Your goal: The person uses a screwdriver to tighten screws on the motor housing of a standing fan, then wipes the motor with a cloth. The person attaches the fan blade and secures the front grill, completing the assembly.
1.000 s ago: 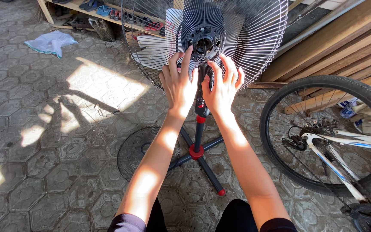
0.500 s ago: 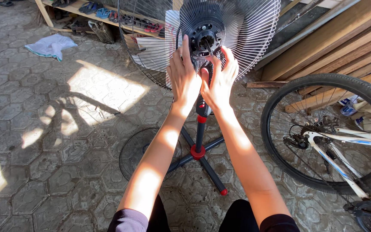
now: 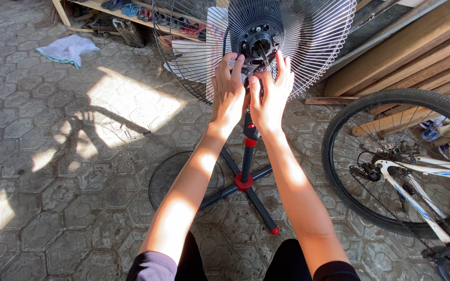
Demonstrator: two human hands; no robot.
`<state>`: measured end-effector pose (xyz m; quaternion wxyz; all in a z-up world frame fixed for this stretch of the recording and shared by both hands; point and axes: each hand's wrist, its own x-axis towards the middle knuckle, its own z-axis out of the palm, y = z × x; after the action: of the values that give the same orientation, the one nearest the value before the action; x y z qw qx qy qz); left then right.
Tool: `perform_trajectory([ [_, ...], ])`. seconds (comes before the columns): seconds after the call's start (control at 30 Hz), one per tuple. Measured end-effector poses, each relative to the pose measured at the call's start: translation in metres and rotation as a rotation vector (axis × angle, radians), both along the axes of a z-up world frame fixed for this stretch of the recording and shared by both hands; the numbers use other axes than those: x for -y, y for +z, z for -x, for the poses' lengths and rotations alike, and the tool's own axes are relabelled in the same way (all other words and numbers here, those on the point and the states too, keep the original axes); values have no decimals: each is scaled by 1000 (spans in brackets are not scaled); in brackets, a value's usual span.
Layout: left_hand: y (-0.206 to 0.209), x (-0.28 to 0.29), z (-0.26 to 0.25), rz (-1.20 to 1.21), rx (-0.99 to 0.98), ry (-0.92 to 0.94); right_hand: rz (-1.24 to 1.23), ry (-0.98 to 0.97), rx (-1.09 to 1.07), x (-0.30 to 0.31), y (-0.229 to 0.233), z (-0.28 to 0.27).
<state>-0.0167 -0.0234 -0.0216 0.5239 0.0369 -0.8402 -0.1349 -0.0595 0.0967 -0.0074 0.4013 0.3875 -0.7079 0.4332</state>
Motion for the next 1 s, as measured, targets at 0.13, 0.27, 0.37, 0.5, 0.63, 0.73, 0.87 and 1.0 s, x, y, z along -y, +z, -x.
perform_trajectory([
  [0.13,9,-11,-7,-51,-84,73,47,11,31,-2,-3,7],
  [0.27,25,-17,-19,22,-55,230,125,30,34,-9,-1,10],
  [0.37,28,-17,-17,19,-52,245,138,20,37,-16,0,12],
  [0.5,26,-13,-4,18,-119,211,154,85,1,-22,-1,16],
  [0.63,23,-12,10,41,-191,237,160,79,51,-26,-3,18],
  [0.73,22,-12,14,29,-175,265,143,60,26,-29,-4,21],
  [0.87,19,-9,14,36,-162,275,140,84,22,-29,-2,22],
  [1.0,17,-6,15,40,-154,248,221,220,94,-28,6,24],
])
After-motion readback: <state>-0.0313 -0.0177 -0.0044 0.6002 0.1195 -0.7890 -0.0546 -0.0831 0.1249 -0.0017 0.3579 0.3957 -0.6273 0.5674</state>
